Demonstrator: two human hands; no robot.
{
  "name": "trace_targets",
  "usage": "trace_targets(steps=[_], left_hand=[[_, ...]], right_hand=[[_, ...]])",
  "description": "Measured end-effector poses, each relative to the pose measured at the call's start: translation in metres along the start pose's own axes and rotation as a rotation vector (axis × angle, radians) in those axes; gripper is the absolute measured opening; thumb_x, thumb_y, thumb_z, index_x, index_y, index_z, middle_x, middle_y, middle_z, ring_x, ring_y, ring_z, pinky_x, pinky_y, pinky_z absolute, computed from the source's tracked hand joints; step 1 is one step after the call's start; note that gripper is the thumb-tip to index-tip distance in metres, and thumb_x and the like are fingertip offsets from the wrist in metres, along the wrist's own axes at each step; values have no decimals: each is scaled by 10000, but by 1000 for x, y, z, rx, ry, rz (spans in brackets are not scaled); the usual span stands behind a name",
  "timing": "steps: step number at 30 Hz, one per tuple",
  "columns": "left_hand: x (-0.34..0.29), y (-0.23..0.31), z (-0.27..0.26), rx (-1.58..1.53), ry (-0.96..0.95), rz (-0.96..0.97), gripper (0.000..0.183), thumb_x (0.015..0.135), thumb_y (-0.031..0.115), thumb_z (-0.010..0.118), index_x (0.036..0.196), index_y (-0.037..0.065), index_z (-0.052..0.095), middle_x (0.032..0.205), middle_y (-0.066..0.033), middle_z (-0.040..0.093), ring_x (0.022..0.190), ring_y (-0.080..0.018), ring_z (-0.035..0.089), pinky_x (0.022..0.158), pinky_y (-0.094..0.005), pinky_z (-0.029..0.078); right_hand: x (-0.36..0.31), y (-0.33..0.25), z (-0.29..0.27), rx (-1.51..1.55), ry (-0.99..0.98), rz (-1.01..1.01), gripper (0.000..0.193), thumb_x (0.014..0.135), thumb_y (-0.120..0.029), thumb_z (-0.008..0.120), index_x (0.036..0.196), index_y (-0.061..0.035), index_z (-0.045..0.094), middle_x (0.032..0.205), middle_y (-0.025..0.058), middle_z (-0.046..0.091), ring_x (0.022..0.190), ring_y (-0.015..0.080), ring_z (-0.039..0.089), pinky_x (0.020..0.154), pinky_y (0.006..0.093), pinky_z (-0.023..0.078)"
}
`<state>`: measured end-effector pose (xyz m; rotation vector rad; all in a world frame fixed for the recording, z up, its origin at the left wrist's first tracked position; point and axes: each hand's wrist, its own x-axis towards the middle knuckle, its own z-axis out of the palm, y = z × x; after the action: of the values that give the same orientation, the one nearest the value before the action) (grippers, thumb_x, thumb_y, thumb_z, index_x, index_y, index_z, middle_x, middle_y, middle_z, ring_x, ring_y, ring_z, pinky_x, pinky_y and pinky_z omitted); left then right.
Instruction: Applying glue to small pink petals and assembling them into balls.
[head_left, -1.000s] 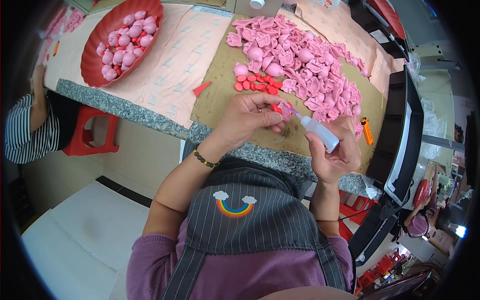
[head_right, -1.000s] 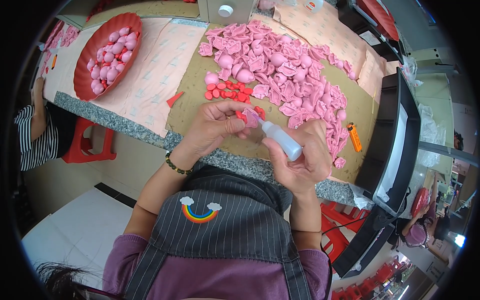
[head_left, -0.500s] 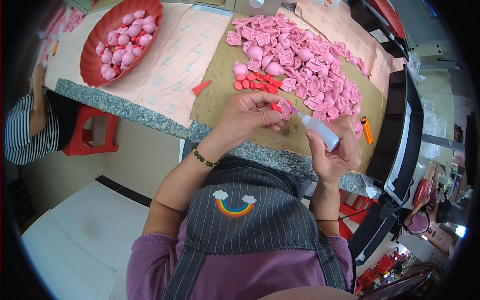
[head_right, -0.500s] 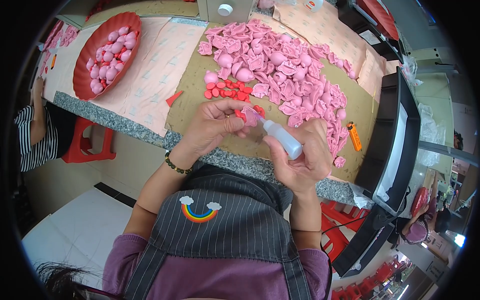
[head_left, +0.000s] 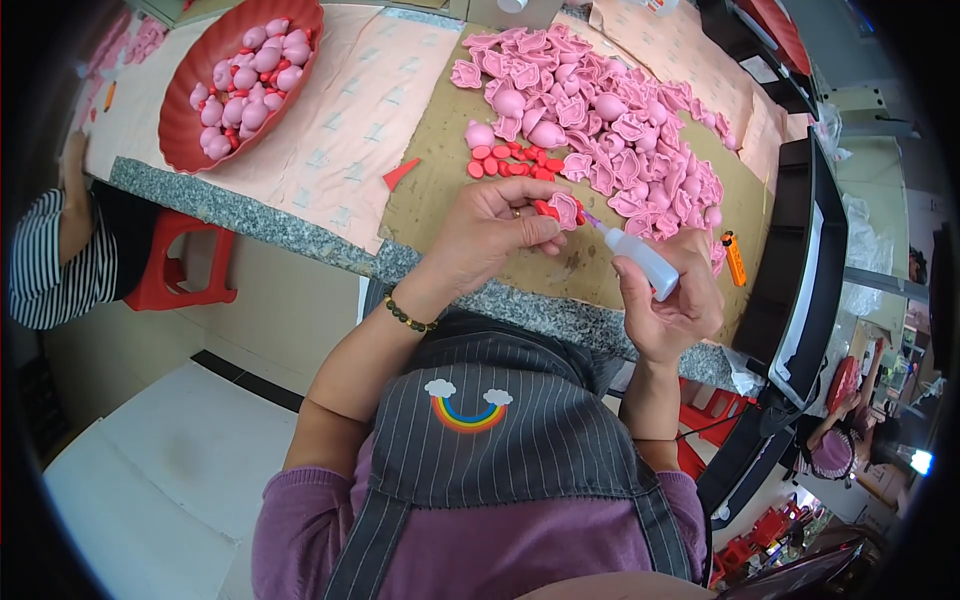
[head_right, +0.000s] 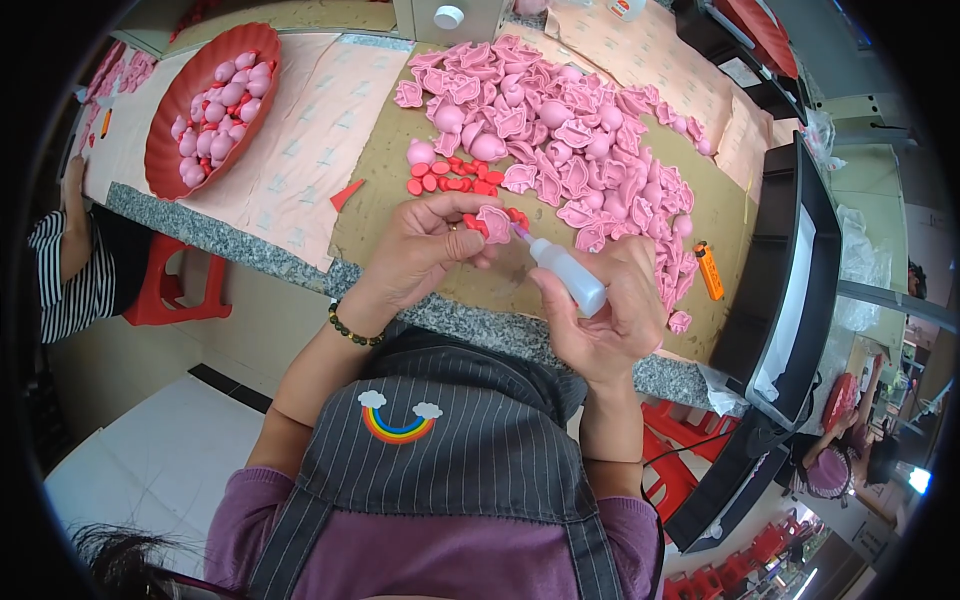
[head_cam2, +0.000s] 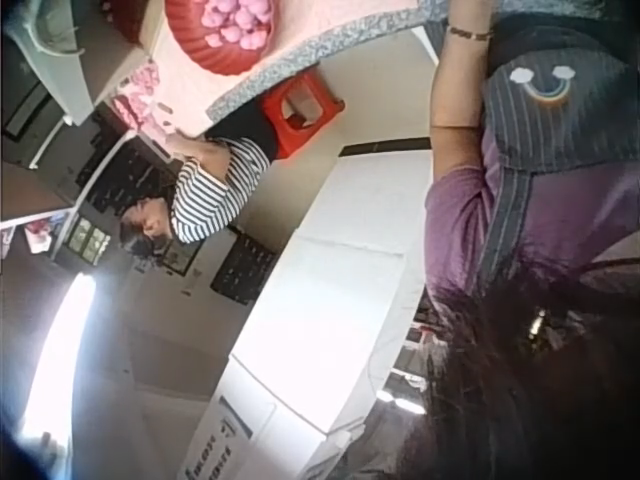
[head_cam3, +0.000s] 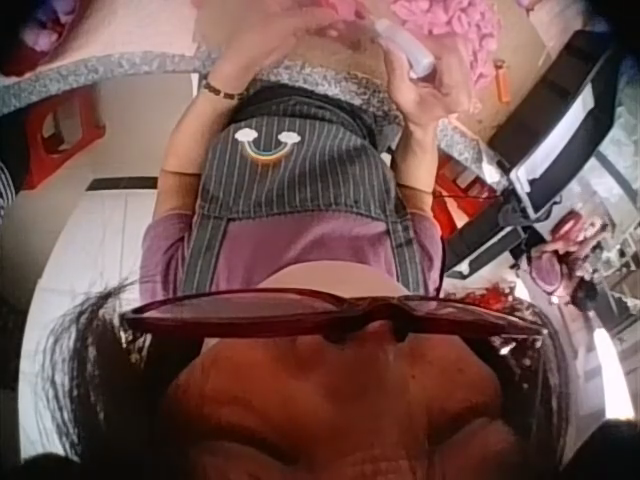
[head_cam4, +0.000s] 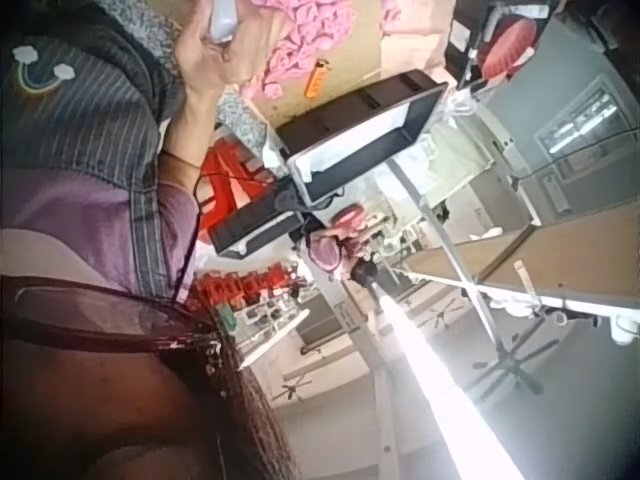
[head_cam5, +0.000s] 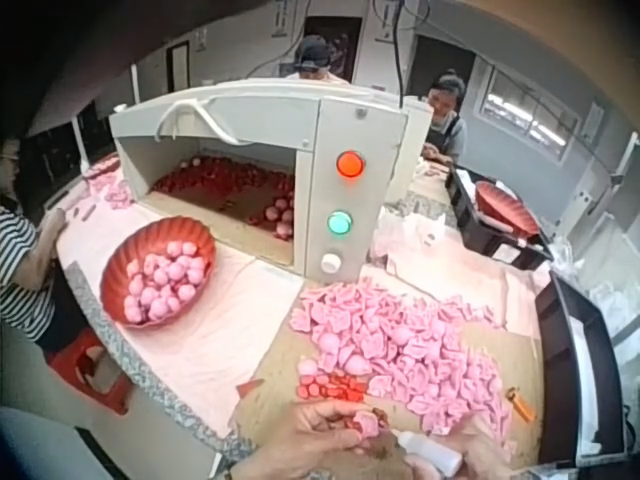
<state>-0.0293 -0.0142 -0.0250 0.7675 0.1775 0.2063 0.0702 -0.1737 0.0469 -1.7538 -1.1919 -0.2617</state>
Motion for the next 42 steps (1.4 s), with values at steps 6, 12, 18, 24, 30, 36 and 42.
trace_targets(steps=[6,12,18,24,30,36,42], left_hand=[[0,0,0,-29,4,7,340,809,-1,592,1141,-28,522,955,-115,618,801,-165,626,697,-274,526],[2,0,1,-40,16,27,342,812,-6,587,1144,-26,510,972,-113,607,805,-174,624,706,-280,526],[2,0,0,-94,14,33,336,824,-6,574,1151,-21,499,975,-118,605,817,-179,622,718,-286,524],[2,1,1,-102,25,28,336,829,-9,565,1157,-20,492,976,-119,604,826,-185,620,726,-288,521],[2,0,1,-108,25,39,334,832,-11,560,1158,-21,490,976,-121,603,825,-187,619,725,-293,520],[2,-1,0,-99,22,47,332,832,-10,559,1157,-21,492,974,-121,604,824,-185,618,721,-289,520],[2,-1,-1,-105,16,34,330,832,-5,564,1155,-16,497,974,-116,604,825,-176,616,716,-280,517]], right_hand=[[0,-1,-1,-17,-13,0,189,654,-14,719,769,52,584,648,65,511,582,144,431,540,255,307],[0,-1,-1,-26,-26,-7,187,658,-19,720,764,52,583,644,66,515,569,142,437,524,253,307],[-1,-1,0,-15,-16,0,197,662,-34,728,761,54,582,637,67,513,563,142,435,519,254,305],[-1,-2,-1,-19,-17,-7,198,663,-37,726,755,58,579,636,66,504,563,145,429,523,258,304],[-3,-3,-2,-23,-17,5,191,656,-24,719,755,61,580,631,68,503,565,148,430,527,260,307],[-3,-2,-1,-20,-26,4,189,648,-13,715,754,65,580,627,66,501,564,146,429,522,257,307],[-4,-2,-1,18,-13,25,176,662,-14,700,757,62,573,626,64,499,571,142,422,531,258,305]])
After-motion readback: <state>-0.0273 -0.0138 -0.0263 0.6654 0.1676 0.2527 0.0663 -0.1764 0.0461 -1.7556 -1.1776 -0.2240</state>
